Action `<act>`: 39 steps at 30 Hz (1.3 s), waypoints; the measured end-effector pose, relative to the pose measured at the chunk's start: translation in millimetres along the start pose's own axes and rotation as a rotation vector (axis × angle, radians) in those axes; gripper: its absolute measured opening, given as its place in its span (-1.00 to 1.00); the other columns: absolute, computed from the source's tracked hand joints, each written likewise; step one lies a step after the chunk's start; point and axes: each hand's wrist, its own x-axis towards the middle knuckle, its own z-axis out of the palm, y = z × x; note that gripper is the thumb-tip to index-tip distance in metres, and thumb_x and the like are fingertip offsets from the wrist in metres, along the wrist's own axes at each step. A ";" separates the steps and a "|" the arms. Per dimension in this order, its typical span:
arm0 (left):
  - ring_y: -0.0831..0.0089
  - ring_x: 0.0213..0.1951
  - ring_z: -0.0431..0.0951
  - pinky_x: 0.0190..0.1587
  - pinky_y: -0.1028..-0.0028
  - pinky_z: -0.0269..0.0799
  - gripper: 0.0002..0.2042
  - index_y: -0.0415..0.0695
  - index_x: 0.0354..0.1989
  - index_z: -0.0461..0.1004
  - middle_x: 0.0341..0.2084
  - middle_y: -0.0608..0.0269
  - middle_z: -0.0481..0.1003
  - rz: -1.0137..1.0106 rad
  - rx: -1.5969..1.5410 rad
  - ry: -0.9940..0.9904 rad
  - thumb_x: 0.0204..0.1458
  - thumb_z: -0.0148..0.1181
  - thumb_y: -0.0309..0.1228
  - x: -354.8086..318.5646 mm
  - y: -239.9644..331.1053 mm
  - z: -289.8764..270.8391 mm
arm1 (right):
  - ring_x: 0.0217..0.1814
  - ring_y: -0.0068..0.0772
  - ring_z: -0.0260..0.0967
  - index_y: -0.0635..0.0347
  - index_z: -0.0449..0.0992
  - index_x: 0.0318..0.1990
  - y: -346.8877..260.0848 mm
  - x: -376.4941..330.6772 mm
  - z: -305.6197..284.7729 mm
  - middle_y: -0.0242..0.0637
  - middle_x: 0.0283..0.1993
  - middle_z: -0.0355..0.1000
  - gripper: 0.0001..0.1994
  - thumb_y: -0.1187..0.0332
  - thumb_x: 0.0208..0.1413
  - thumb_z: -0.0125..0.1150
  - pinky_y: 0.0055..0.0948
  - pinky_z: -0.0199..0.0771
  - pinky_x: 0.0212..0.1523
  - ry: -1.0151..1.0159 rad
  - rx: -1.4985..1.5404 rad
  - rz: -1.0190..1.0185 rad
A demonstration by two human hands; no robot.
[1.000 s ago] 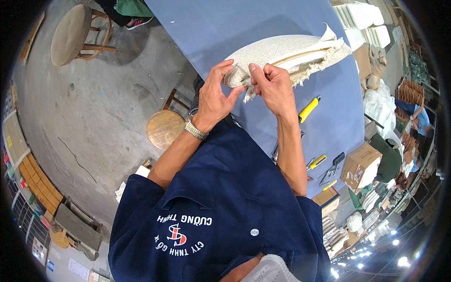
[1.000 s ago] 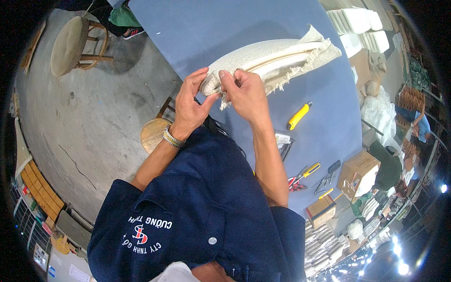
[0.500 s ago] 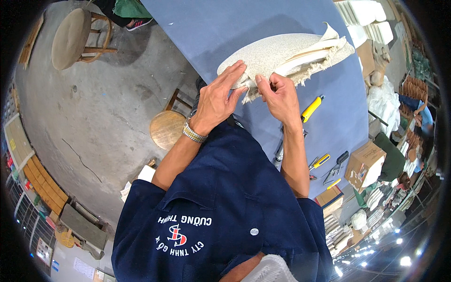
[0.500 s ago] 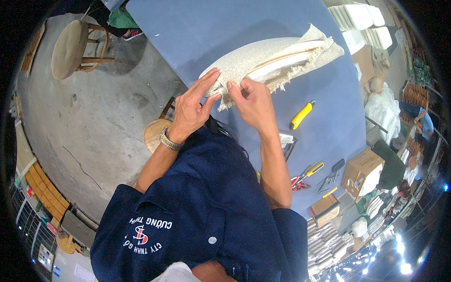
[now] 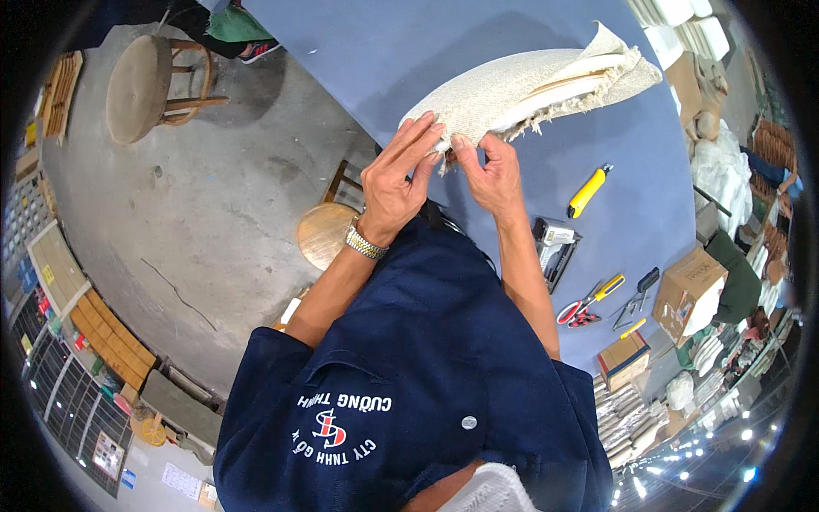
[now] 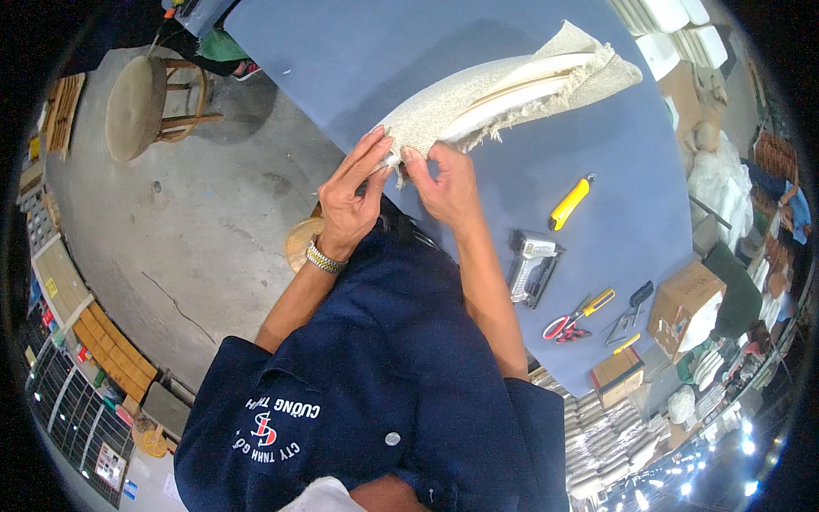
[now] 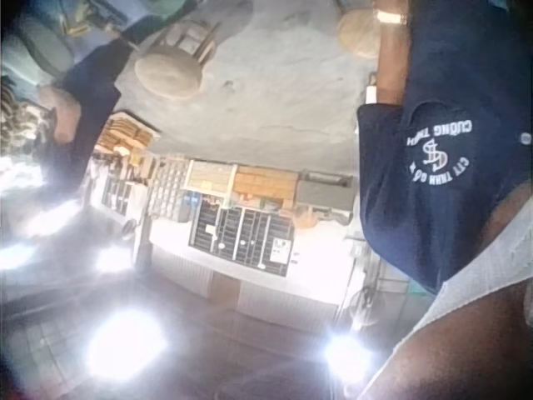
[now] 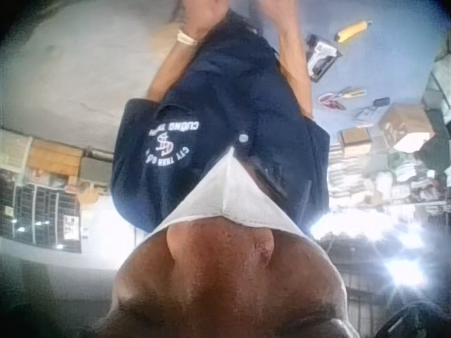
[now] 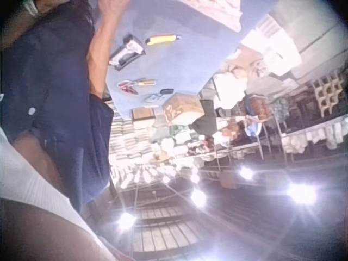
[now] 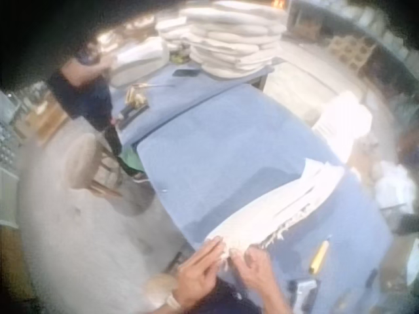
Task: The person folds white fabric over a foam cushion, staples the edges with a pneumatic staple gun, trims excess fabric with a utility knife, and stacks the finished cushion. The process is repeated for multiple cushions.
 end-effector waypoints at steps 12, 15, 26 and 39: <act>-0.06 0.45 0.22 0.43 0.17 0.15 -0.31 -0.24 0.39 0.31 0.40 -0.32 0.23 -0.320 -0.275 -0.084 0.16 0.36 -0.14 13.1 -20.9 13.1 | -0.30 -0.45 0.46 0.32 0.60 -0.14 17.7 0.7 6.3 -0.23 -0.33 0.56 -0.80 0.36 0.39 0.13 -0.38 0.48 -0.22 -0.066 0.207 -0.082; -0.08 0.39 0.32 0.41 0.15 0.21 -0.35 -0.22 0.37 0.35 0.33 -0.31 0.33 -0.214 -0.207 -0.069 0.16 0.36 -0.17 15.0 -22.0 14.2 | -0.28 -0.42 0.46 0.33 0.59 -0.14 14.2 -0.4 3.2 -0.22 -0.31 0.56 -0.79 0.36 0.40 0.11 -0.37 0.48 -0.21 -0.084 0.219 -0.059; 0.02 0.25 0.51 0.42 0.07 0.25 -0.39 -0.19 0.29 0.44 0.20 -0.03 0.52 -0.052 -0.042 -0.097 0.06 0.43 -0.24 13.8 -17.5 10.4 | -0.05 -0.38 0.50 0.27 0.54 -0.04 74.3 -136.2 -95.0 -0.22 -0.09 0.57 -0.80 0.44 0.23 0.30 -0.34 0.47 0.06 0.583 -0.172 0.365; 0.04 0.20 0.54 0.36 0.09 0.37 -0.41 -0.10 0.29 0.46 0.19 0.02 0.53 0.036 0.045 -0.088 0.08 0.42 -0.19 16.0 -16.9 14.7 | 0.25 0.15 0.34 0.31 0.22 0.42 150.9 -207.1 -121.8 0.13 0.19 0.37 -0.14 0.44 -0.15 0.42 -0.09 0.36 0.30 0.538 -0.822 0.705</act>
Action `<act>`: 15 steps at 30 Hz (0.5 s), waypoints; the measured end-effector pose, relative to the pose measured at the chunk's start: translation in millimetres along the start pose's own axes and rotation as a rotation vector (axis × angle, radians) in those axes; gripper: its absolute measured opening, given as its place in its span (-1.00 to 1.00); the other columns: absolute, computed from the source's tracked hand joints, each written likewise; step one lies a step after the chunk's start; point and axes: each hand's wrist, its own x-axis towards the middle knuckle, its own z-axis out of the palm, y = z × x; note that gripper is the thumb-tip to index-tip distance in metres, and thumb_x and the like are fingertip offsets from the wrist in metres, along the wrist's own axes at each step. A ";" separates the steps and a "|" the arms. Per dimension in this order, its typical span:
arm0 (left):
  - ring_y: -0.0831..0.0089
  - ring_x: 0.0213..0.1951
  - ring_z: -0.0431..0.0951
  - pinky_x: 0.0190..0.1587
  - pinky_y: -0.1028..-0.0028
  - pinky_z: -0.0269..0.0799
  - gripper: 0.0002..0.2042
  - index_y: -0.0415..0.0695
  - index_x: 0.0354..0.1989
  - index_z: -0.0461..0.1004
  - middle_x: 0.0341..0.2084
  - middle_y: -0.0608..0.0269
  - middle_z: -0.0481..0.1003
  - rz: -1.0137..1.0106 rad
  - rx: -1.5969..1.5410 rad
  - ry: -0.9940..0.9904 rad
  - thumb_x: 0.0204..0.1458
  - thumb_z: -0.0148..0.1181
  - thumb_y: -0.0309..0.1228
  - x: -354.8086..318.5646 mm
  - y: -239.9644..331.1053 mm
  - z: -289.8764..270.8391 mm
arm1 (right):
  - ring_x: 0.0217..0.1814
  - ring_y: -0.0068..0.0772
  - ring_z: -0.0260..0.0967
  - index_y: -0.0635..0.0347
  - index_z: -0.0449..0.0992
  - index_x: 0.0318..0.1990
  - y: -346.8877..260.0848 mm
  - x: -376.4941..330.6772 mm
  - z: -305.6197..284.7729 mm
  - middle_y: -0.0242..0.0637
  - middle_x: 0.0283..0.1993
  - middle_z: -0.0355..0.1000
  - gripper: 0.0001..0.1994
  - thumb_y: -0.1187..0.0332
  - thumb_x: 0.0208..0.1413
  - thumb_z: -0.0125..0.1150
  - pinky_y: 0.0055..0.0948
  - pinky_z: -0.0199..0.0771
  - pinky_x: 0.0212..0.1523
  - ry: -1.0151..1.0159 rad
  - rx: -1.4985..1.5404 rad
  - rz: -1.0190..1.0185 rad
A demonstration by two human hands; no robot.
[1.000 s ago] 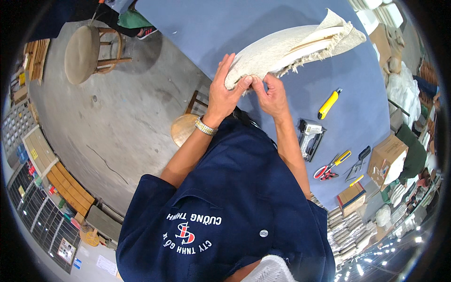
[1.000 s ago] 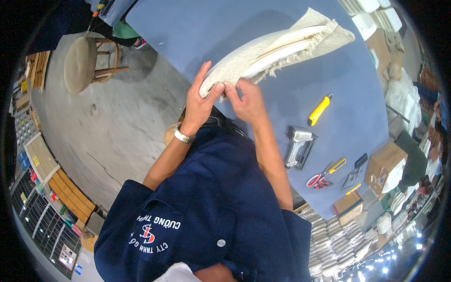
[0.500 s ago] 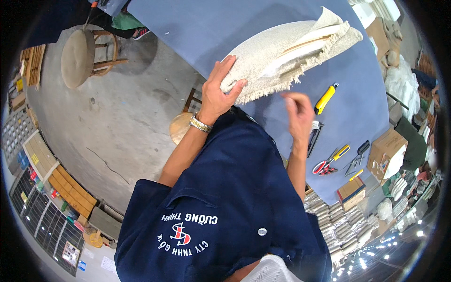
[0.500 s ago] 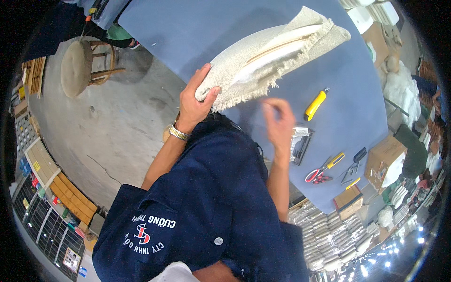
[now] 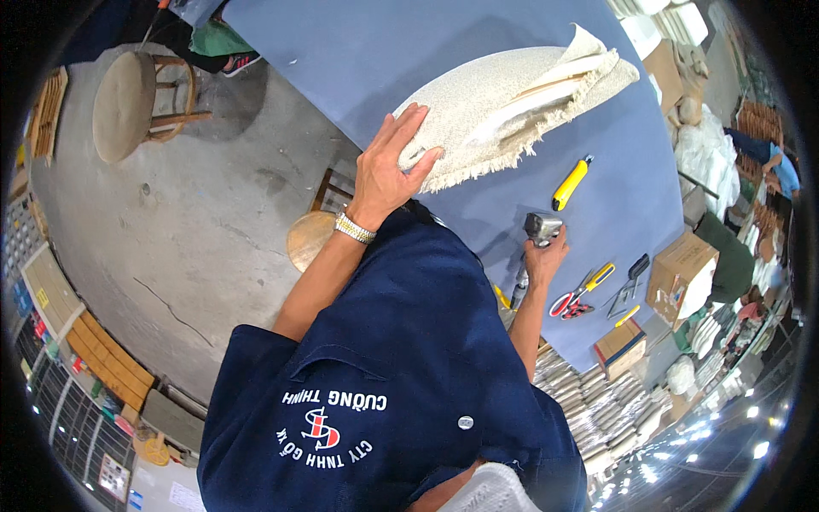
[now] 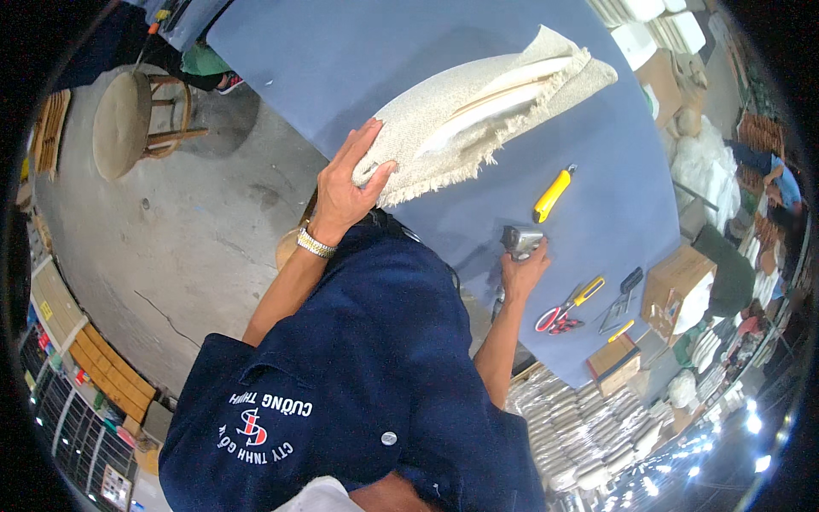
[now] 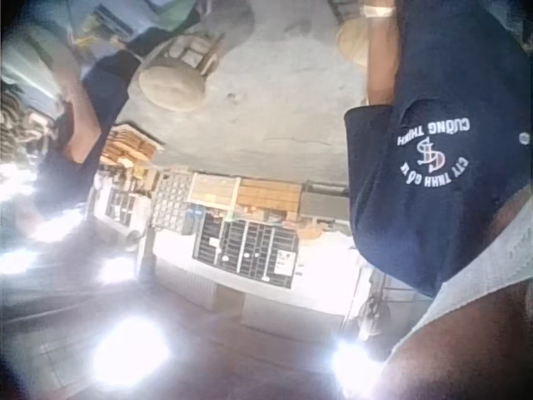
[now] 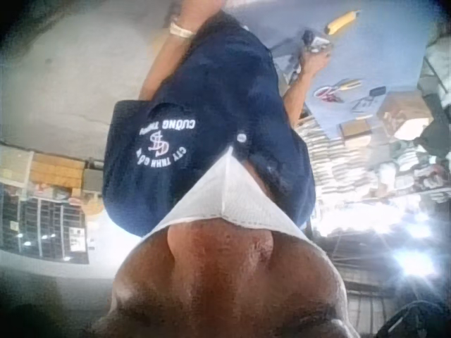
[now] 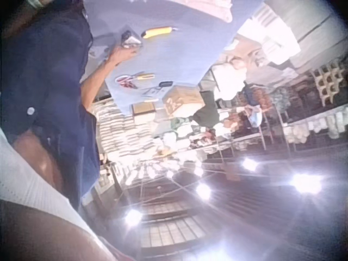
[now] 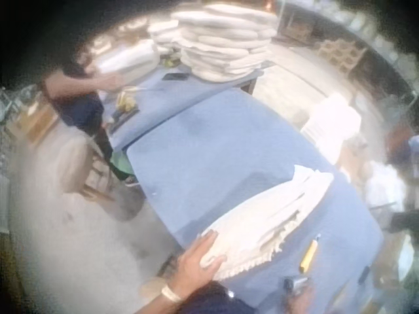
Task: The person folds white fabric over a foam cushion, staples the edges with a pneumatic staple gun, trims excess fabric with a utility knife, and stacks the finished cushion. The process is repeated for multiple cushions.
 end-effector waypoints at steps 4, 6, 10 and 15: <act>0.03 0.18 0.56 0.33 0.09 0.41 -0.41 -0.07 0.28 0.47 0.18 0.04 0.54 0.031 0.032 0.024 0.07 0.43 -0.18 -1.2 -2.5 -0.7 | 0.18 -0.29 0.44 0.39 0.46 0.22 -53.8 -4.7 -59.7 -0.03 0.15 0.47 -0.43 0.52 -0.03 0.33 -0.27 0.42 0.20 -0.313 0.629 0.114; 0.03 0.17 0.56 0.31 0.09 0.43 -0.41 -0.06 0.28 0.47 0.17 0.04 0.54 0.039 0.043 0.026 0.07 0.43 -0.18 -2.8 -3.4 0.7 | 0.17 -0.34 0.45 0.36 0.47 0.21 -126.0 -30.9 -92.5 -0.07 0.13 0.49 -0.46 0.53 0.00 0.31 -0.28 0.43 0.19 -0.380 0.675 0.092; 0.03 0.17 0.56 0.31 0.11 0.43 -0.43 -0.08 0.28 0.46 0.18 0.04 0.54 0.048 0.041 0.031 0.08 0.42 -0.25 -1.7 -0.7 -1.3 | 0.16 -0.29 0.49 0.30 0.46 0.26 -211.9 -39.9 -105.4 -0.12 0.14 0.52 -0.41 0.53 -0.01 0.36 -0.30 0.43 0.22 -0.358 0.658 -0.618; 0.03 0.20 0.53 0.34 0.09 0.40 -0.38 -0.08 0.30 0.44 0.21 0.04 0.51 0.045 0.015 -0.011 0.00 0.45 -0.33 -2.6 -2.8 -3.9 | 0.26 -0.34 0.45 0.31 0.43 0.30 -240.2 -42.6 -92.8 -0.14 0.22 0.50 -0.38 0.55 -0.02 0.34 -0.35 0.37 0.30 -0.494 0.707 -0.679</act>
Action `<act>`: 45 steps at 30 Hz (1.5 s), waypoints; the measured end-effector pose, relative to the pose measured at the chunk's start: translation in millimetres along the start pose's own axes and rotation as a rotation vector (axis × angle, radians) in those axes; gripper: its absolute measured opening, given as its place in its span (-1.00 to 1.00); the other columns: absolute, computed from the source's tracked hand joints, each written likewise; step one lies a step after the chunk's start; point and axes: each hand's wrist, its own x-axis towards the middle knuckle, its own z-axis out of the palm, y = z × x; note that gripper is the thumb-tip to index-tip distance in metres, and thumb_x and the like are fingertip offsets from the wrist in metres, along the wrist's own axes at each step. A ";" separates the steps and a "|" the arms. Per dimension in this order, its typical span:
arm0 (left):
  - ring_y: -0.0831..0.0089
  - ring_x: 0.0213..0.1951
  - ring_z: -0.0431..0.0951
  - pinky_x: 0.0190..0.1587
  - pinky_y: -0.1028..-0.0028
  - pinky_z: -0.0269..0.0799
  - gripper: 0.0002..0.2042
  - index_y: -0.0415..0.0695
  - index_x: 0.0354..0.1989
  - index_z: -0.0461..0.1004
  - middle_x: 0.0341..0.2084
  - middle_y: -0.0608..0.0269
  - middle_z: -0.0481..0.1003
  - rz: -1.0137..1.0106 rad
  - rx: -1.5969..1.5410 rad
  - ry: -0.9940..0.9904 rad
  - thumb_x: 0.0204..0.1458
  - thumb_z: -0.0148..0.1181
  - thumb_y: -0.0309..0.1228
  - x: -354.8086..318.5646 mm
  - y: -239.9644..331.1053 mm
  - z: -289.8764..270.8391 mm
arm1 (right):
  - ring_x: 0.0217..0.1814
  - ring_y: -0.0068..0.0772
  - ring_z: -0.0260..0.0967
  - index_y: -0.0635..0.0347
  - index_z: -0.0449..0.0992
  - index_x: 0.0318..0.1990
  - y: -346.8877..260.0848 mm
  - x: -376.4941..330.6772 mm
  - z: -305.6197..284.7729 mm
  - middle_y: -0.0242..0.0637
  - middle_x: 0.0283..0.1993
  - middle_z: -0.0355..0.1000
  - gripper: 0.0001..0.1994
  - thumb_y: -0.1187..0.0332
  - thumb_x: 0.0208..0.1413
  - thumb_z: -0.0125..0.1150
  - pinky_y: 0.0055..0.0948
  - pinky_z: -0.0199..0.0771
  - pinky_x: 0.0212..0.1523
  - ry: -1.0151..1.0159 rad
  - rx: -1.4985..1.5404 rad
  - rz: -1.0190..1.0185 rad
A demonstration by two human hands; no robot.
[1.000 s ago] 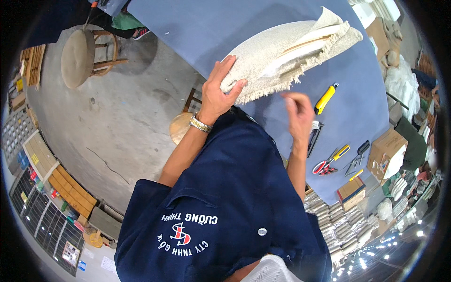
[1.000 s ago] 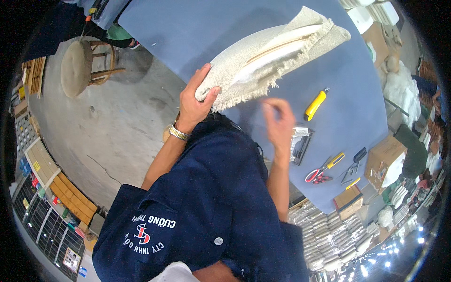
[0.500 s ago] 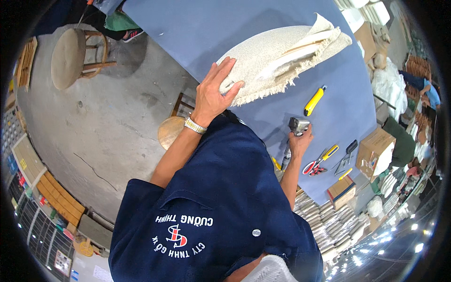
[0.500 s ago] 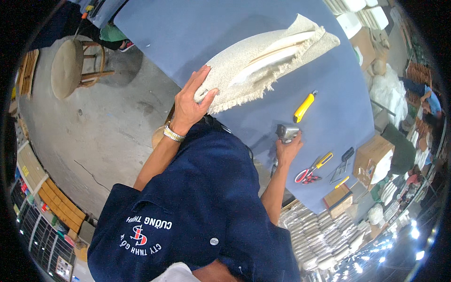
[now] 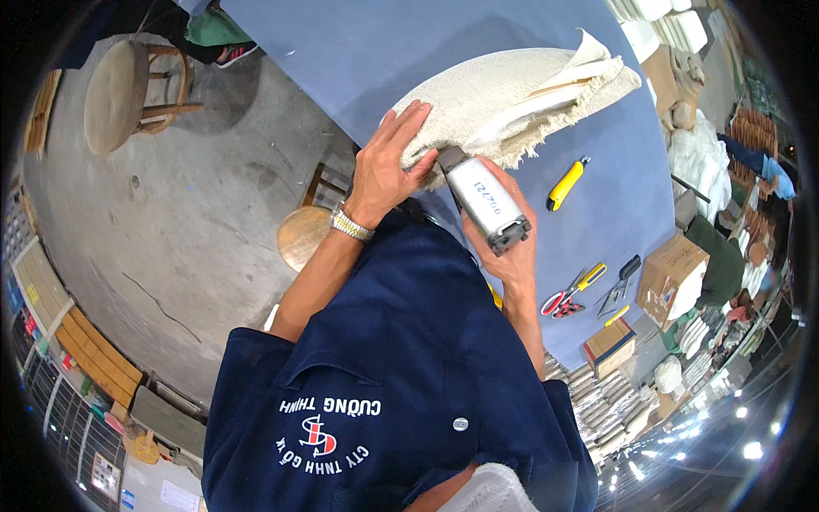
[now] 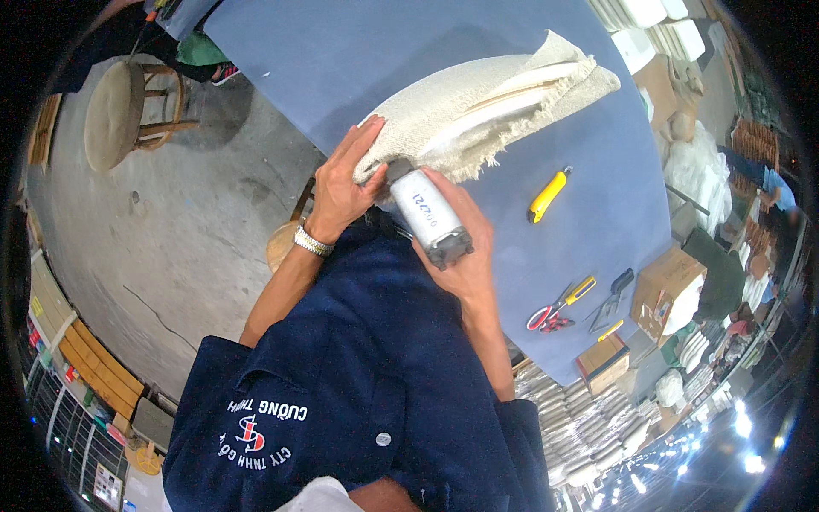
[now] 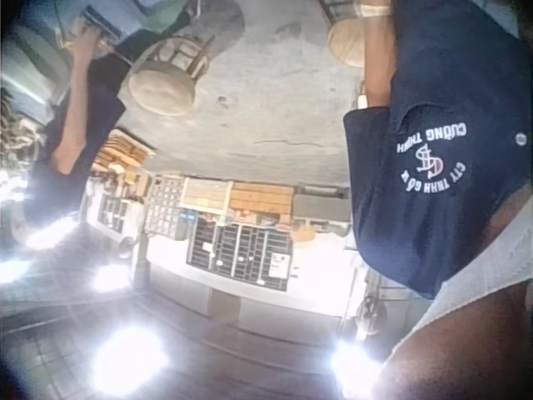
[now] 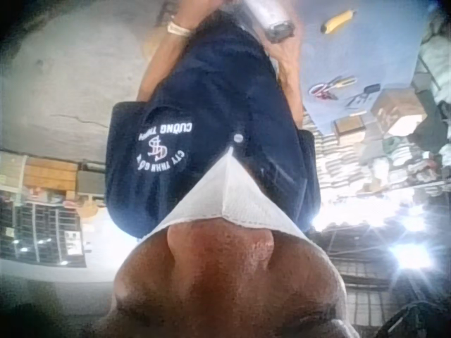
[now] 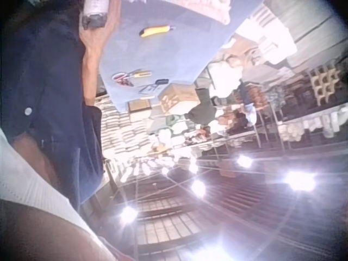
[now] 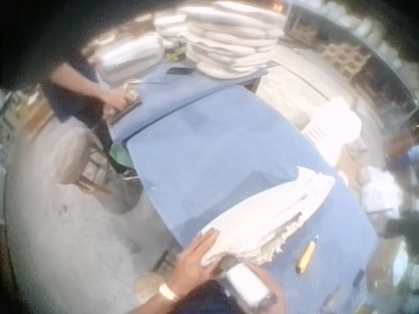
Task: The person folds white fabric over a foam cushion, staples the edges with a pneumatic staple gun, trims excess fabric with a utility knife, and stacks the finished cushion. The process is repeated for multiple cushions.
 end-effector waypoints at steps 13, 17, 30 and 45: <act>0.00 0.25 0.48 0.40 0.08 0.33 -0.31 -0.07 0.36 0.37 0.26 0.04 0.47 -0.004 -0.045 -0.050 -0.06 0.38 -0.47 0.1 -2.6 -3.6 | 0.23 0.03 0.51 0.14 0.45 0.28 -7.6 13.1 6.6 -0.04 0.21 0.51 -0.36 0.53 -0.08 0.36 -0.23 0.49 0.21 -0.050 -0.085 0.046; -0.01 0.30 0.44 0.43 0.08 0.28 -0.33 -0.11 0.38 0.35 0.27 0.02 0.46 -0.018 -0.061 -0.072 -0.01 0.32 -0.48 0.4 -3.6 -5.1 | 0.20 -0.01 0.54 0.10 0.44 0.27 -15.1 18.6 7.5 -0.04 0.18 0.53 -0.38 0.52 -0.05 0.37 -0.29 0.49 0.17 -0.093 -0.042 0.149; -0.01 0.36 0.35 0.49 0.08 0.15 -0.11 -0.05 0.42 0.31 0.35 0.03 0.36 -0.113 -0.097 -0.150 -0.28 0.37 -0.67 -4.1 0.0 -6.2 | 0.14 -0.09 0.59 0.05 0.45 0.25 -4.8 16.1 16.1 -0.06 0.12 0.57 -0.43 0.45 0.01 0.39 -0.34 0.54 0.09 -0.080 -0.031 0.167; 0.00 0.34 0.40 0.36 0.20 0.34 -0.29 -0.16 0.38 0.34 0.30 -0.02 0.42 -0.058 -0.001 -0.135 -0.02 0.44 -0.45 -1.9 -2.9 -6.8 | 0.11 -0.49 0.46 0.18 0.45 0.29 34.7 -58.5 -31.7 -0.28 0.06 0.56 -0.42 0.49 0.05 0.38 -0.43 0.42 0.17 0.148 -0.016 0.190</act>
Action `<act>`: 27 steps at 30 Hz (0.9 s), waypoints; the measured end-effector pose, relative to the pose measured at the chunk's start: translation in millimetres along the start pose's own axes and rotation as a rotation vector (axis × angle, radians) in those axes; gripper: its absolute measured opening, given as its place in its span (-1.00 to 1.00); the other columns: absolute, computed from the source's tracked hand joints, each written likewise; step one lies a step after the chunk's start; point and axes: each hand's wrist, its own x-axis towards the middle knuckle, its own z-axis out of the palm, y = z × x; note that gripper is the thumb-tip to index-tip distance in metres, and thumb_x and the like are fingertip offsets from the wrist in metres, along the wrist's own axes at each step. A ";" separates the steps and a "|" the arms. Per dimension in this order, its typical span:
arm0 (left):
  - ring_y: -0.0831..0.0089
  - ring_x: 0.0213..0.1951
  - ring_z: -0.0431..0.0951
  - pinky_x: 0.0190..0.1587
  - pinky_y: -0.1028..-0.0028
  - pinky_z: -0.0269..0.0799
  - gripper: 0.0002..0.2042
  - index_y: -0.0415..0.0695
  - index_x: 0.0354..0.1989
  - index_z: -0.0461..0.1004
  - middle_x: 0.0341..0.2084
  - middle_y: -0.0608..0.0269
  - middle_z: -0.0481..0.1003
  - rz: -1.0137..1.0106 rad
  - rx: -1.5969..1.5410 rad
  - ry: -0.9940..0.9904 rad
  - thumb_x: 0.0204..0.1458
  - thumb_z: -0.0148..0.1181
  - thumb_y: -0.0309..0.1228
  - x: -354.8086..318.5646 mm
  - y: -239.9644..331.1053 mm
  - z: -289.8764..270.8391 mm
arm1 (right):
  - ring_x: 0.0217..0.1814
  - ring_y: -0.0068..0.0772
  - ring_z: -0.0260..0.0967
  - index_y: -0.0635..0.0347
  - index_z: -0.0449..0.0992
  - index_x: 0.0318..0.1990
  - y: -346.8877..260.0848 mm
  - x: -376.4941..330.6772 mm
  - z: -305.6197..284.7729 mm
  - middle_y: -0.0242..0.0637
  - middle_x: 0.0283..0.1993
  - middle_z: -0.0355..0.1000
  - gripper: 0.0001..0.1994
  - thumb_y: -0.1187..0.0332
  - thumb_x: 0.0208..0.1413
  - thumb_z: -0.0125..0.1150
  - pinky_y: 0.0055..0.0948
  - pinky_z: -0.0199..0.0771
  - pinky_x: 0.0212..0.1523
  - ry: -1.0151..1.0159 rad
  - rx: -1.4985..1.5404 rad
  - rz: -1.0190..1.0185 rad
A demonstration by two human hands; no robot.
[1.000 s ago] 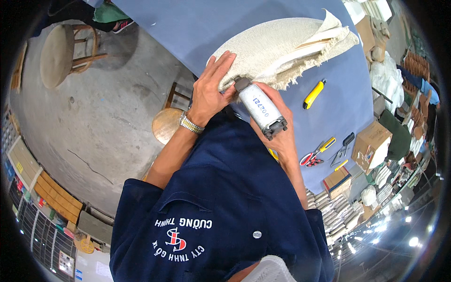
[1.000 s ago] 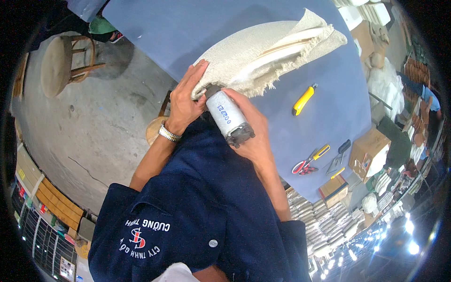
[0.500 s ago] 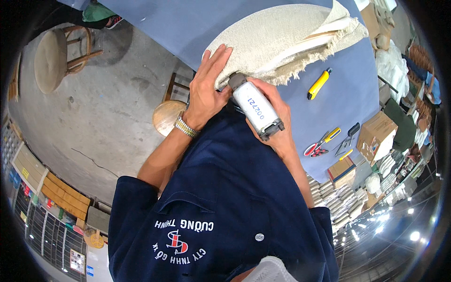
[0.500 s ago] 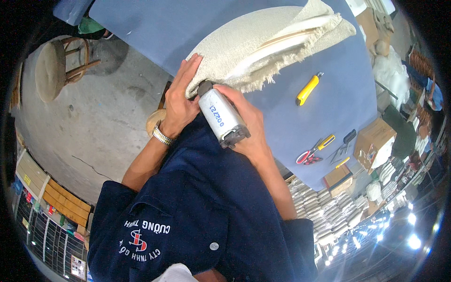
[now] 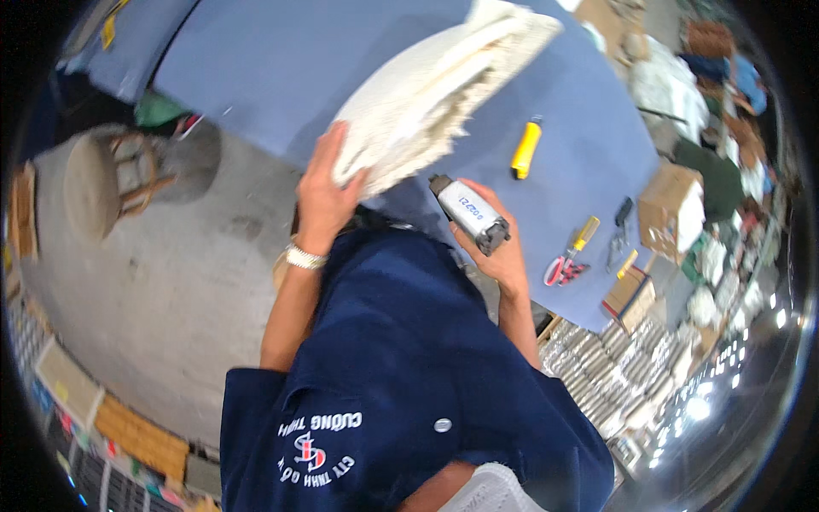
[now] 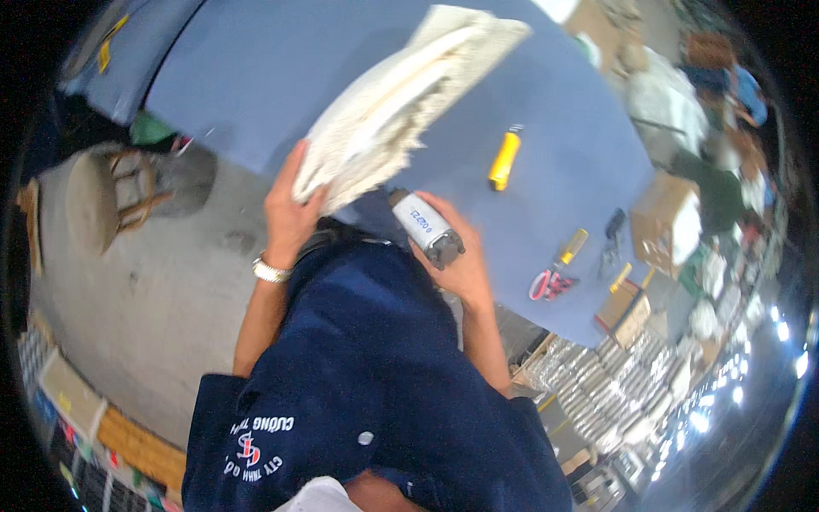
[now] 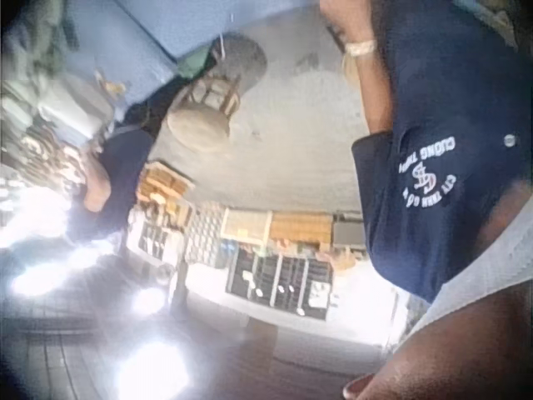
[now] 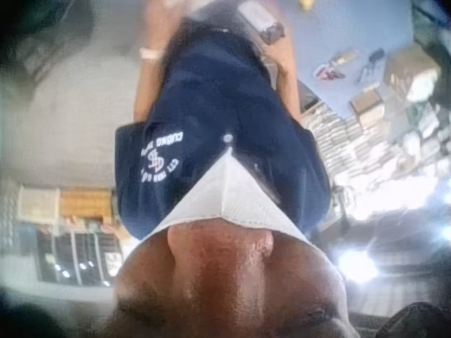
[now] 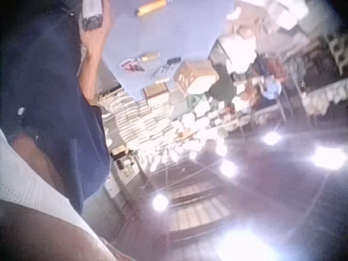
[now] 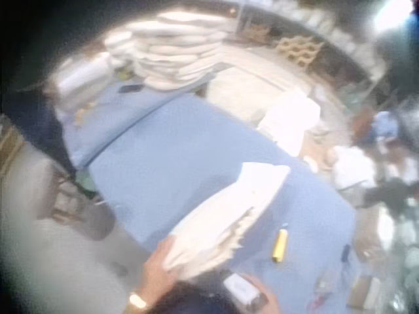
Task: The person folds white fabric over a foam cushion, staples the edges with a pneumatic staple gun, trims excess fabric with a utility knife, and stacks the finished cushion. The process is repeated for multiple cushions.
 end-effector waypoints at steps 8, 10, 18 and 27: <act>-0.01 0.40 0.30 0.45 0.14 0.20 -0.20 -0.16 0.46 0.20 0.40 -0.05 0.29 0.149 0.144 -0.186 -0.01 0.42 -0.50 3.7 15.0 11.5 | 0.32 0.25 0.31 0.22 0.34 0.35 205.7 -64.6 -72.4 0.21 0.22 0.38 -0.27 0.43 -0.08 0.40 -0.03 0.37 0.31 0.634 -0.592 0.528; -0.01 0.47 0.18 0.51 0.09 0.07 -0.18 -0.12 0.49 0.16 0.45 -0.02 0.22 0.158 0.197 -0.229 -0.02 0.34 -0.58 0.9 17.3 5.6 | 0.33 0.24 0.30 0.17 0.41 0.31 207.6 -56.0 -79.8 0.20 0.24 0.36 -0.36 0.38 -0.01 0.33 0.02 0.36 0.30 0.603 -0.650 0.539; 0.00 0.56 -0.06 0.54 0.07 0.01 -0.06 0.15 0.50 0.22 0.55 0.25 0.06 0.276 0.395 -0.231 -0.18 0.16 -0.80 15.8 -38.3 -15.0 | 0.39 0.10 0.26 -0.18 0.59 0.16 188.5 86.3 -63.9 0.01 0.46 0.18 -0.58 0.27 0.11 0.29 0.06 0.34 0.31 0.388 -0.702 0.265; -0.11 0.57 -0.17 0.54 0.07 0.01 -0.06 0.17 0.52 0.17 0.57 0.12 -0.06 0.218 0.537 -0.228 -0.15 0.14 -0.77 -15.1 -92.7 19.4 | 0.19 -0.05 0.42 0.03 0.59 0.12 217.8 101.4 -127.6 -0.13 0.30 0.38 -0.65 0.32 0.18 0.27 -0.09 0.48 0.14 0.825 -0.704 0.257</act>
